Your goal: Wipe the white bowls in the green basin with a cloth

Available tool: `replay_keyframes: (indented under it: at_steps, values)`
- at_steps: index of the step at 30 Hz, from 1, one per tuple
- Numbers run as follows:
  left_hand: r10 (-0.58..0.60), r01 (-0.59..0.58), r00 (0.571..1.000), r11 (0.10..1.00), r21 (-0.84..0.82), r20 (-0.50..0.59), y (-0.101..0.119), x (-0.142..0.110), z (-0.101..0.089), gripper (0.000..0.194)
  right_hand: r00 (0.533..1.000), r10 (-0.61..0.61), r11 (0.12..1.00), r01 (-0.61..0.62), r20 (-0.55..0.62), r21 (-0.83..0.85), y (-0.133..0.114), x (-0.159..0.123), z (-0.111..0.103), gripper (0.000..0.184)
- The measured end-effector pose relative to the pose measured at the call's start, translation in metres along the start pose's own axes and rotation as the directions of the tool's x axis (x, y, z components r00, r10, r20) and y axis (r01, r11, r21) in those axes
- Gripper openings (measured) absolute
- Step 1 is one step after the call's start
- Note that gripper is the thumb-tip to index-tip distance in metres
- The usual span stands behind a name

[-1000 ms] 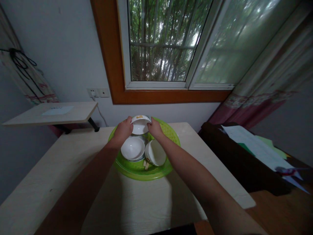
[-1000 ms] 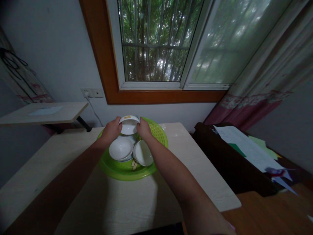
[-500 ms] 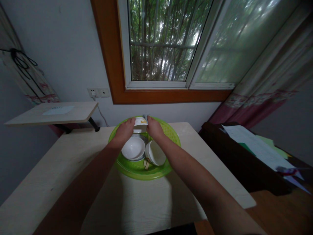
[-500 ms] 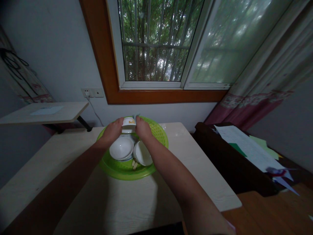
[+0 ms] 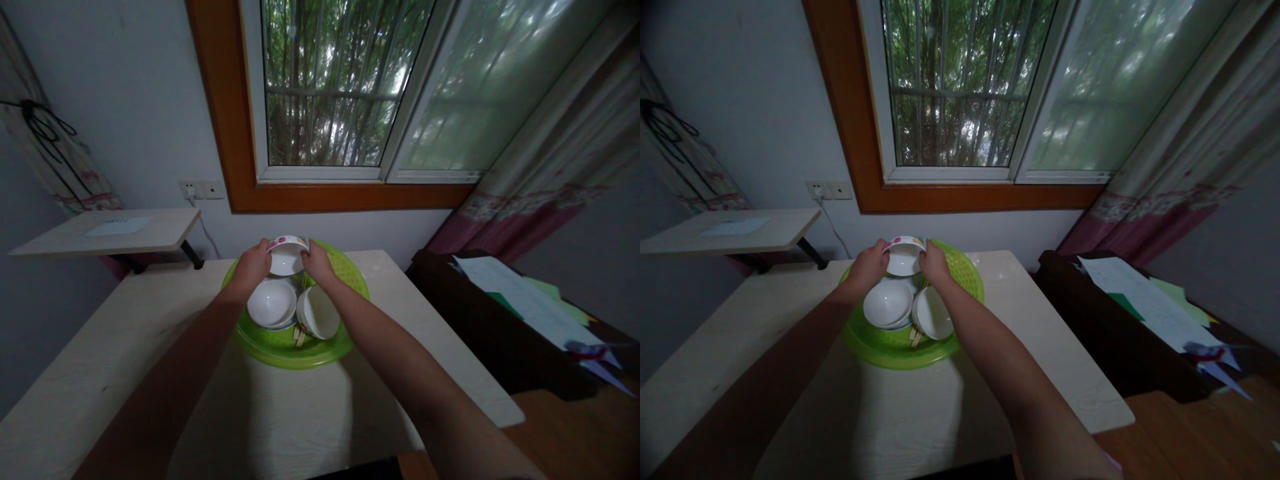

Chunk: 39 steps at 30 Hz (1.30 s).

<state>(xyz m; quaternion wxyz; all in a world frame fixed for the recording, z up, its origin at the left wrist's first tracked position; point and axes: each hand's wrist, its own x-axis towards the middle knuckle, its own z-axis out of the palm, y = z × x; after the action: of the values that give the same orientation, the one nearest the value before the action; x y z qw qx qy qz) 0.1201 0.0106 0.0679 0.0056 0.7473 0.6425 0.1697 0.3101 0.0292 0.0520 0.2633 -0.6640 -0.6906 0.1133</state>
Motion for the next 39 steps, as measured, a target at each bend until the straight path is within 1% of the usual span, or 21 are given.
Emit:
replay_keyframes:
  at_steps: [4, 9, 14, 18, 24, 28, 32, 36, 39]
  values:
    - [-0.008, 0.008, 1.000, 1.000, -0.020, 0.027, 0.000, 0.001, 0.000, 0.030, 1.000, -0.011, 1.000, 0.011, 0.001, -0.014, 0.000, -0.001, -0.001, 0.029]
    - [0.002, -0.003, 1.000, 1.000, 0.030, 0.019, 0.006, -0.004, -0.002, 0.032, 0.992, -0.124, 0.985, 0.120, -0.023, -0.125, -0.006, -0.009, -0.007, 0.031]
    - [0.038, -0.038, 0.999, 0.993, 0.107, 0.006, 0.007, -0.008, -0.003, 0.033, 0.975, -0.222, 0.941, 0.215, 0.004, -0.260, -0.017, -0.018, -0.014, 0.038]
    - [0.065, -0.064, 0.998, 0.988, 0.138, -0.001, 0.005, -0.009, -0.003, 0.035, 0.964, -0.266, 0.926, 0.255, 0.001, -0.279, -0.020, -0.020, -0.015, 0.039]
    - [0.048, -0.047, 0.999, 0.995, 0.092, -0.010, 0.004, -0.008, -0.003, 0.035, 0.972, -0.230, 0.963, 0.219, -0.057, -0.157, -0.012, -0.013, -0.007, 0.034]
    - [0.026, -0.025, 0.999, 0.999, 0.027, -0.044, 0.001, -0.005, 0.000, 0.031, 0.984, -0.160, 0.986, 0.155, -0.083, -0.058, -0.005, -0.007, 0.001, 0.027]
    - [-0.010, 0.008, 0.997, 1.000, -0.018, -0.074, -0.002, 0.000, 0.005, 0.027, 0.992, -0.093, 0.996, 0.094, -0.086, 0.004, -0.002, -0.003, 0.005, 0.026]
    - [0.018, -0.027, 0.995, 0.996, -0.085, -0.096, -0.006, 0.003, 0.009, 0.024, 0.994, -0.053, 0.997, 0.058, -0.100, 0.046, 0.001, -0.002, 0.005, 0.027]
    - [0.020, -0.035, 0.994, 0.990, -0.136, -0.110, -0.007, 0.003, 0.011, 0.026, 0.994, -0.001, 0.997, 0.009, -0.111, 0.079, 0.004, -0.001, 0.003, 0.029]
